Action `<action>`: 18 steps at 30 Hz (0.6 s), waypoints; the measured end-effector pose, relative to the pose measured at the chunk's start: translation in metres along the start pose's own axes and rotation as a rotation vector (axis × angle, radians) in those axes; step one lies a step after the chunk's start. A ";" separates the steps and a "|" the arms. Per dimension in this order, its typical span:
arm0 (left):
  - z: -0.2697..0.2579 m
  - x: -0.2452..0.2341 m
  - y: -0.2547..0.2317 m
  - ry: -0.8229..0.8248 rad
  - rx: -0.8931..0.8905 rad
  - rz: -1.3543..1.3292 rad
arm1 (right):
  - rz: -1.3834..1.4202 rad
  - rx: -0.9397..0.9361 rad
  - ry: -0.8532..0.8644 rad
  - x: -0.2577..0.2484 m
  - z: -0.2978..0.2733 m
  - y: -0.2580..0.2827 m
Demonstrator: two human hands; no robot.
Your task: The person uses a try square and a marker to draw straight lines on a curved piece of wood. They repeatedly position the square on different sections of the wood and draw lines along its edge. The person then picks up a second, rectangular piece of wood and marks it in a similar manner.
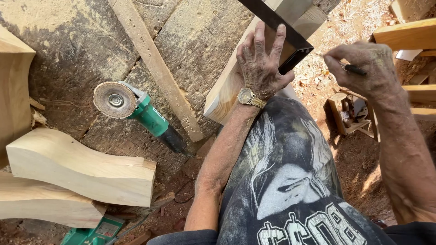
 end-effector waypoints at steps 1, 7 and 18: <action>-0.001 0.001 0.001 0.005 0.009 -0.007 | -0.004 0.011 -0.005 0.002 -0.006 -0.001; -0.001 0.004 0.005 -0.003 0.066 -0.024 | 0.511 0.473 -0.218 0.079 -0.022 -0.019; -0.022 -0.040 0.027 0.407 0.027 0.481 | 1.256 0.797 -0.757 0.086 -0.034 -0.006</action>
Point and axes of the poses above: each hand's wrist, its own z-axis towards the middle knuckle, its own x-axis out of the palm, y = z × x, the point moved 2 cm from there along z, towards the middle knuckle, and after that the axes turned 8 degrees about -y, right-handed, at the moved point
